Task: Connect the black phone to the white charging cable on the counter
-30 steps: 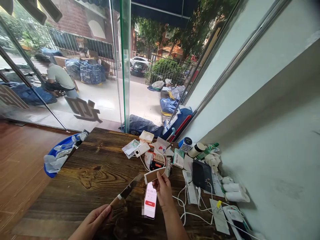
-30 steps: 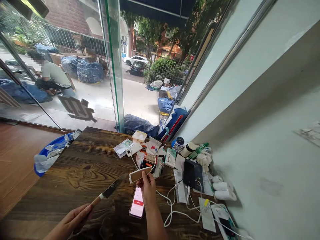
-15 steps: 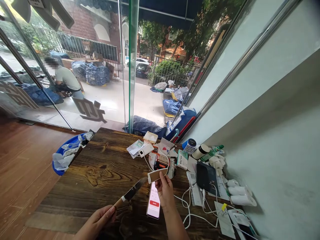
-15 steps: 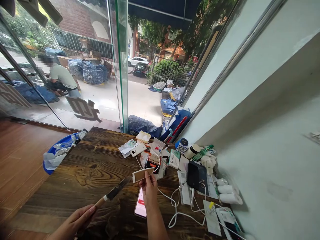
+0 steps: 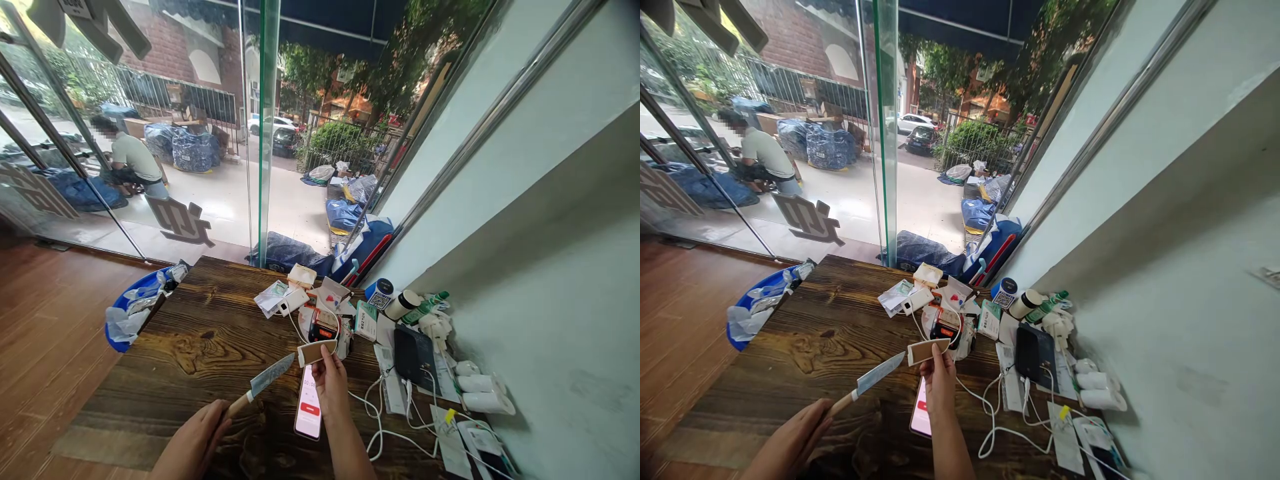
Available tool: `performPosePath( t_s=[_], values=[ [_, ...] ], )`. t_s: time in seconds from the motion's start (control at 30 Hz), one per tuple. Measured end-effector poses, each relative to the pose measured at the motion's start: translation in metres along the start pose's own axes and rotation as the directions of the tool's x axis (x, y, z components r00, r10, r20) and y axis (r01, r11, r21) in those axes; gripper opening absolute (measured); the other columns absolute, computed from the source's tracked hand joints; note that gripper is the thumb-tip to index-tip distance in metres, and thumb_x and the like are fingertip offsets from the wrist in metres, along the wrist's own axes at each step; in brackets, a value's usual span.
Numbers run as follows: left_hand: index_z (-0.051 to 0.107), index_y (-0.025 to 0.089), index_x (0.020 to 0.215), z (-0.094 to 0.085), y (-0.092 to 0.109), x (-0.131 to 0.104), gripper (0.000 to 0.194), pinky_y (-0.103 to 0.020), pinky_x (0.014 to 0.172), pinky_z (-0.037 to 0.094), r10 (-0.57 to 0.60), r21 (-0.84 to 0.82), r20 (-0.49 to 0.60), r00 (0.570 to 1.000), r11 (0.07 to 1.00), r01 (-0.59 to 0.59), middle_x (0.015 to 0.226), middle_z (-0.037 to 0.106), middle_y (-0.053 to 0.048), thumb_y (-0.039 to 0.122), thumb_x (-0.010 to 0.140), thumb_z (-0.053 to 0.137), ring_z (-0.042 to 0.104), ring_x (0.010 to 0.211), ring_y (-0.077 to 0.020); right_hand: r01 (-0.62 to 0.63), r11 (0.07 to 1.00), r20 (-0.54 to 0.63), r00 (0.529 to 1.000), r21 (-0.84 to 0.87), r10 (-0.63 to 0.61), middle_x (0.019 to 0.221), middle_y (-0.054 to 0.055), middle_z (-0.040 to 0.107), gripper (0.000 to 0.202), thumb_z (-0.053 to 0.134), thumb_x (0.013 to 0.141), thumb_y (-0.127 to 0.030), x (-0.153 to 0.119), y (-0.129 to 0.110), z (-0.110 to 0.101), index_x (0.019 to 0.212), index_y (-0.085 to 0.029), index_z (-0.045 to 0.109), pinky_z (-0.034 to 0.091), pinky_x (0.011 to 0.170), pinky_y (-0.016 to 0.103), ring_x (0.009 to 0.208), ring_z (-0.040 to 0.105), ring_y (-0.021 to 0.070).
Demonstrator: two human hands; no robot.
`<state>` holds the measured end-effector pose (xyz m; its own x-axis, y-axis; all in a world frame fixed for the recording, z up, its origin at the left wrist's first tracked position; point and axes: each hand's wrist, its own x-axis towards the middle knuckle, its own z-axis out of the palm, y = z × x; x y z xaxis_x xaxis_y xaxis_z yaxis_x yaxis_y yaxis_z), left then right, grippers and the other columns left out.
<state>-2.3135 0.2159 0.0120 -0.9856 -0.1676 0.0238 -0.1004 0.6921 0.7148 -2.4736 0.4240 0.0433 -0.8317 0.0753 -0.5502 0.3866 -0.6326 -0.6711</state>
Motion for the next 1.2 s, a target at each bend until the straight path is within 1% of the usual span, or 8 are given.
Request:
performPosePath(
  t_s=[0.13, 0.3, 0.53, 0.6, 0.7, 0.83, 1.03, 1.2],
  values=[
    [0.059, 0.026, 0.074, -0.003, 0.009, 0.003, 0.05, -0.02, 0.059, 0.053, 0.079, 0.078, -0.027, 0.997, 0.994, -0.076, 0.076, 0.071, -0.001, 0.06, 0.091, 0.026, 0.068, 0.069, -0.0157, 0.01, 1.0, -0.014, 1.0, 0.001, -0.01, 0.048, -0.006, 0.062, 0.055, 0.091, 0.026, -0.042, -0.001, -0.002, 0.002, 0.065, -0.016, 0.061, 0.041, 0.035, 0.014, 0.037, 0.05, 0.0046],
    [0.061, 0.026, 0.078, -0.004, 0.011, 0.005, 0.045, -0.019, 0.061, 0.054, 0.167, 0.148, -0.053, 0.985, 0.976, -0.158, 0.084, 0.073, -0.002, 0.054, 0.093, 0.03, 0.07, 0.074, -0.0152, 0.018, 1.0, -0.009, 1.0, -0.02, -0.019, 0.046, -0.007, 0.061, 0.059, 0.089, 0.025, -0.049, 0.001, 0.0, 0.001, 0.066, -0.016, 0.061, 0.041, 0.035, 0.013, 0.037, 0.05, 0.0044],
    [0.062, 0.025, 0.078, -0.011, 0.013, 0.006, 0.038, -0.02, 0.058, 0.055, 0.258, 0.226, -0.059, 0.964, 0.944, -0.239, 0.075, 0.072, 0.0, 0.046, 0.094, 0.034, 0.069, 0.065, -0.0142, 0.005, 0.995, 0.072, 0.997, -0.102, 0.003, 0.047, -0.005, 0.062, 0.053, 0.089, 0.037, -0.048, 0.008, 0.0, -0.007, 0.07, -0.016, 0.062, 0.041, 0.038, 0.012, 0.039, 0.051, 0.0043],
    [0.064, 0.025, 0.079, -0.014, 0.013, 0.007, 0.03, -0.022, 0.06, 0.056, 0.269, 0.278, -0.017, 0.963, 0.926, -0.254, 0.078, 0.073, -0.001, 0.039, 0.093, 0.042, 0.07, 0.069, -0.0161, -0.002, 0.99, 0.099, 0.995, -0.138, 0.015, 0.048, -0.004, 0.062, 0.053, 0.089, 0.037, -0.047, 0.011, -0.002, -0.01, 0.07, -0.016, 0.062, 0.039, 0.037, 0.013, 0.038, 0.05, 0.0045],
    [0.066, 0.024, 0.084, -0.019, 0.015, 0.011, 0.013, -0.027, 0.066, 0.057, 0.179, 0.361, 0.129, 0.975, 0.907, -0.214, 0.082, 0.073, 0.0, 0.027, 0.087, 0.054, 0.07, 0.074, -0.0184, -0.018, 0.982, 0.116, 0.992, -0.19, 0.04, 0.043, -0.005, 0.058, 0.051, 0.09, 0.037, -0.045, 0.014, -0.002, -0.012, 0.068, -0.015, 0.061, 0.036, 0.035, 0.013, 0.037, 0.049, 0.0057],
    [0.067, 0.023, 0.088, -0.023, 0.022, 0.013, 0.013, -0.032, 0.072, 0.057, 0.063, 0.453, 0.255, 0.965, 0.874, -0.177, 0.085, 0.073, 0.0, 0.019, 0.085, 0.055, 0.07, 0.079, -0.0197, -0.059, 0.971, 0.098, 0.992, -0.232, 0.083, 0.041, -0.005, 0.056, 0.052, 0.091, 0.035, -0.043, 0.016, -0.001, -0.013, 0.065, -0.015, 0.059, 0.036, 0.034, 0.013, 0.036, 0.048, 0.0058],
    [0.067, 0.024, 0.095, -0.026, 0.03, 0.012, 0.02, -0.034, 0.077, 0.054, -0.013, 0.516, 0.3, 0.954, 0.843, -0.15, 0.092, 0.073, 0.0, 0.014, 0.085, 0.053, 0.069, 0.086, -0.0208, -0.087, 0.966, 0.07, 0.992, -0.244, 0.107, 0.043, -0.006, 0.058, 0.056, 0.09, 0.034, -0.045, 0.017, 0.001, -0.016, 0.069, -0.014, 0.059, 0.039, 0.035, 0.012, 0.038, 0.05, 0.005],
    [0.067, 0.023, 0.093, -0.025, 0.033, 0.012, 0.016, -0.033, 0.079, 0.053, -0.046, 0.395, 0.249, 0.968, 0.917, -0.058, 0.091, 0.073, -0.001, 0.021, 0.087, 0.053, 0.069, 0.085, -0.0205, -0.066, 0.971, 0.089, 0.992, -0.229, 0.089, 0.048, -0.006, 0.061, 0.052, 0.09, 0.04, -0.043, 0.02, 0.001, -0.014, 0.071, -0.014, 0.061, 0.04, 0.037, 0.011, 0.04, 0.052, 0.0045]
  ],
)
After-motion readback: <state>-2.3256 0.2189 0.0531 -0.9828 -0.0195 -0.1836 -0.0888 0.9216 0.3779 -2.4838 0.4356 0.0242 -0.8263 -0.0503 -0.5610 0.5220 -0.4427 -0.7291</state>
